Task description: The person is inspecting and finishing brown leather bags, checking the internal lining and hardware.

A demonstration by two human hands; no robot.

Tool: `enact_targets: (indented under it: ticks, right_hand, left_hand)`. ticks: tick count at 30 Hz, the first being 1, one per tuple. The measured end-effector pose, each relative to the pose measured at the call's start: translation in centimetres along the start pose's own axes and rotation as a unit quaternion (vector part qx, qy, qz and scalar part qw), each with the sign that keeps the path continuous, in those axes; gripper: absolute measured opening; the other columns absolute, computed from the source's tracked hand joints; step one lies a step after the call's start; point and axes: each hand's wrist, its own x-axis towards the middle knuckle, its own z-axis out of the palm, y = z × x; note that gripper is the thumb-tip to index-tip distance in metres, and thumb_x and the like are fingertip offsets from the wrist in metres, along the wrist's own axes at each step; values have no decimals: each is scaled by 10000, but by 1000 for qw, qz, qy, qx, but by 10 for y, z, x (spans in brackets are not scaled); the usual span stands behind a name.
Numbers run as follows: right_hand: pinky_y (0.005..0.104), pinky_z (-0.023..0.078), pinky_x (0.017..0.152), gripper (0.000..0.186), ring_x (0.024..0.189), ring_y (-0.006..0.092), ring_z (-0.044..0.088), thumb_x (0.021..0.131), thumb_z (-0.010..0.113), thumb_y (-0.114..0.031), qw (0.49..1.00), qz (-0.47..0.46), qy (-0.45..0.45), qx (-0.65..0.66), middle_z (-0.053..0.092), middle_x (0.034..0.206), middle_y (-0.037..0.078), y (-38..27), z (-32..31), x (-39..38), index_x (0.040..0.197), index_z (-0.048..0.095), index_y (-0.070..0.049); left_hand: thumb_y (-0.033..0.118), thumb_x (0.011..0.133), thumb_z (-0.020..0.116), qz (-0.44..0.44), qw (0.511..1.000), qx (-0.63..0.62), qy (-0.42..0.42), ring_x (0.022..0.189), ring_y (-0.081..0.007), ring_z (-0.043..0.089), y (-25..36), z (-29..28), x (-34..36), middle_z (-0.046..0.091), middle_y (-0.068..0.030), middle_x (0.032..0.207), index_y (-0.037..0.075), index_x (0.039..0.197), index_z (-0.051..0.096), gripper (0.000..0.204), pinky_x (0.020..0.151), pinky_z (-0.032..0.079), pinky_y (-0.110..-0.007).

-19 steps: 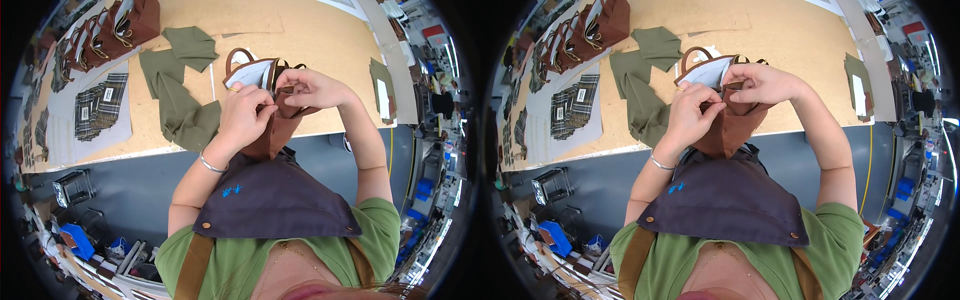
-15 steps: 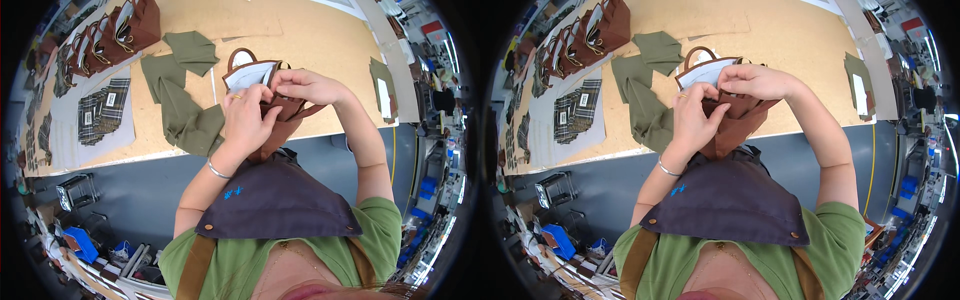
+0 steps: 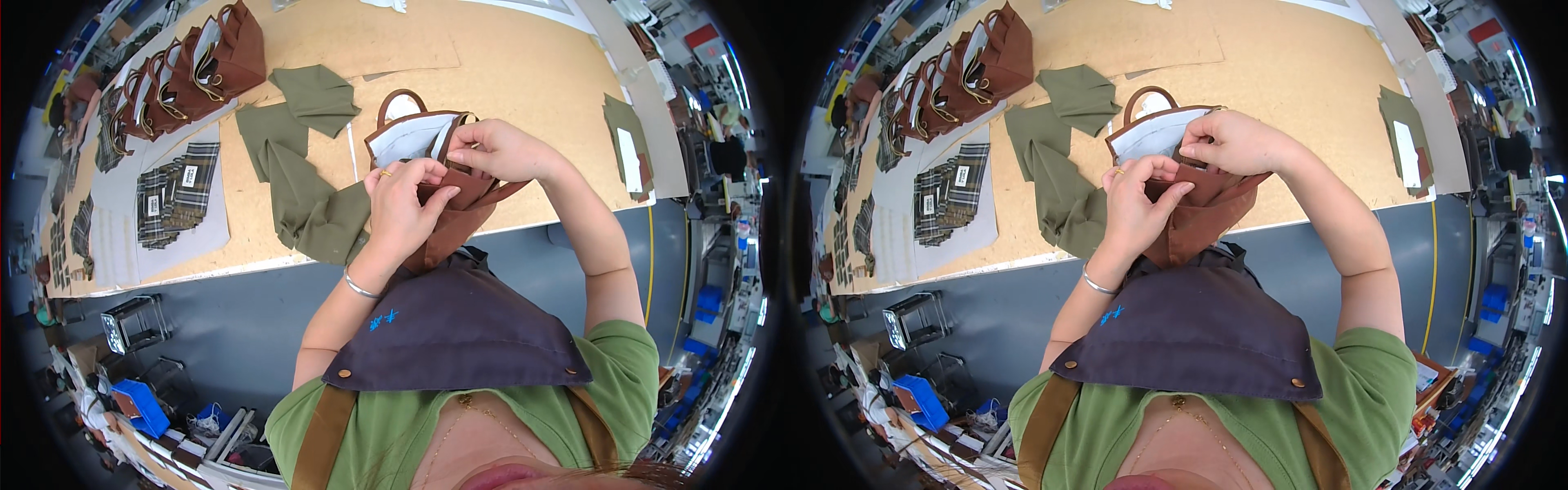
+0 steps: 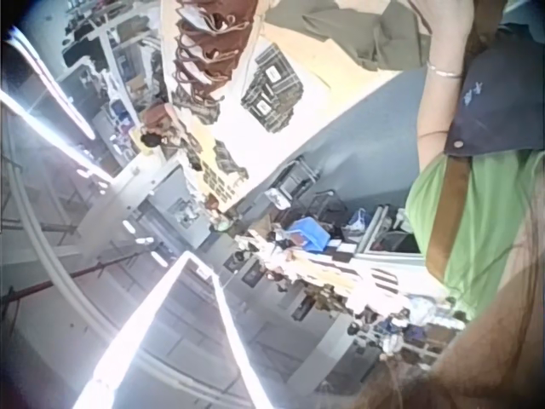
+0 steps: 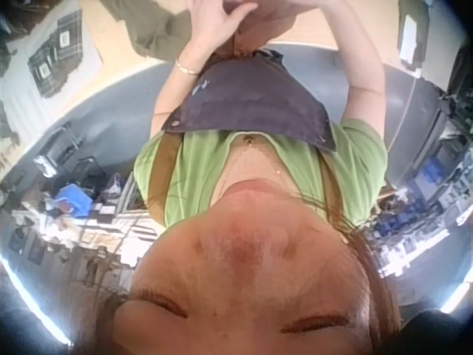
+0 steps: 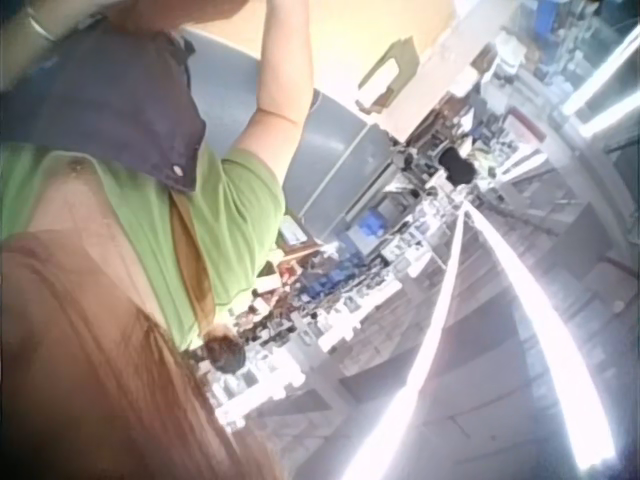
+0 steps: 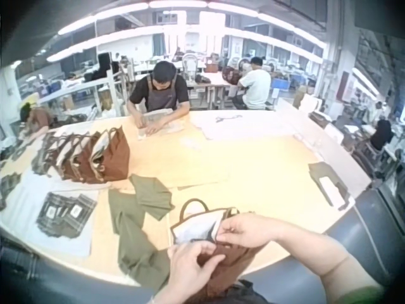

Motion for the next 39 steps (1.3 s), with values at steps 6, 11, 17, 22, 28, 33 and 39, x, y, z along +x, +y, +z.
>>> enact_targets:
  ticks: [6, 11, 17, 22, 28, 33, 39]
  right_hand:
    - [245, 519, 642, 154, 712, 77, 605, 973, 617, -177, 999, -15, 12, 31, 651, 797, 6, -1, 0, -4, 992, 664, -32]
    - [240, 488, 688, 115, 746, 75, 574, 949, 626, -122, 996, -84, 21, -14, 647, 800, 1, 4, -12, 0, 986, 656, -17]
    - [278, 474, 691, 87, 749, 89, 554, 915, 635, -72, 998, -37, 31, -42, 640, 785, 4, 0, -10, -2, 963, 643, 0]
    - [299, 468, 640, 138, 674, 134, 563, 885, 673, -145, 989, -78, 70, -103, 640, 752, 43, -2, -3, 2, 957, 682, -28]
    - [270, 501, 730, 144, 760, 95, 600, 896, 680, -125, 997, -72, 21, 30, 690, 825, 31, -8, -9, -7, 980, 704, -10]
    - [268, 505, 754, 146, 787, 89, 607, 906, 679, -111, 994, -95, 24, 44, 708, 862, 39, -3, -9, -5, 992, 721, -1]
    - [274, 503, 756, 154, 792, 98, 613, 898, 683, -111, 994, -97, 26, 35, 719, 856, 51, -5, -8, -6, 999, 735, -8]
  left_hand:
    - [225, 856, 729, -21, 998, -47, -42, 838, -161, 615, -4, -8, 6, 691, 27, 817, 136, 907, 675, 116, 869, 310, -363]
    - [236, 874, 714, -39, 993, -106, 13, 792, -169, 622, 4, 1, 17, 693, 13, 796, 129, 909, 683, 117, 866, 310, -354]
    - [217, 878, 714, -54, 987, -130, -78, 839, -162, 603, -2, -10, 20, 680, 6, 801, 118, 898, 674, 108, 873, 307, -349]
    - [203, 878, 716, -26, 988, -139, -57, 853, -152, 592, -4, -9, 14, 675, 17, 794, 113, 900, 680, 100, 878, 308, -342]
    - [246, 865, 736, -83, 982, -171, -22, 763, -151, 613, -9, -4, 15, 671, 10, 770, 109, 858, 690, 145, 852, 329, -334]
    - [266, 866, 735, -79, 983, -164, 9, 695, -148, 620, -11, 1, 14, 670, 4, 754, 102, 838, 691, 173, 832, 342, -331]
    - [273, 870, 728, -86, 983, -160, 9, 716, -147, 619, -8, 0, 14, 667, 8, 753, 107, 827, 685, 177, 831, 333, -342]
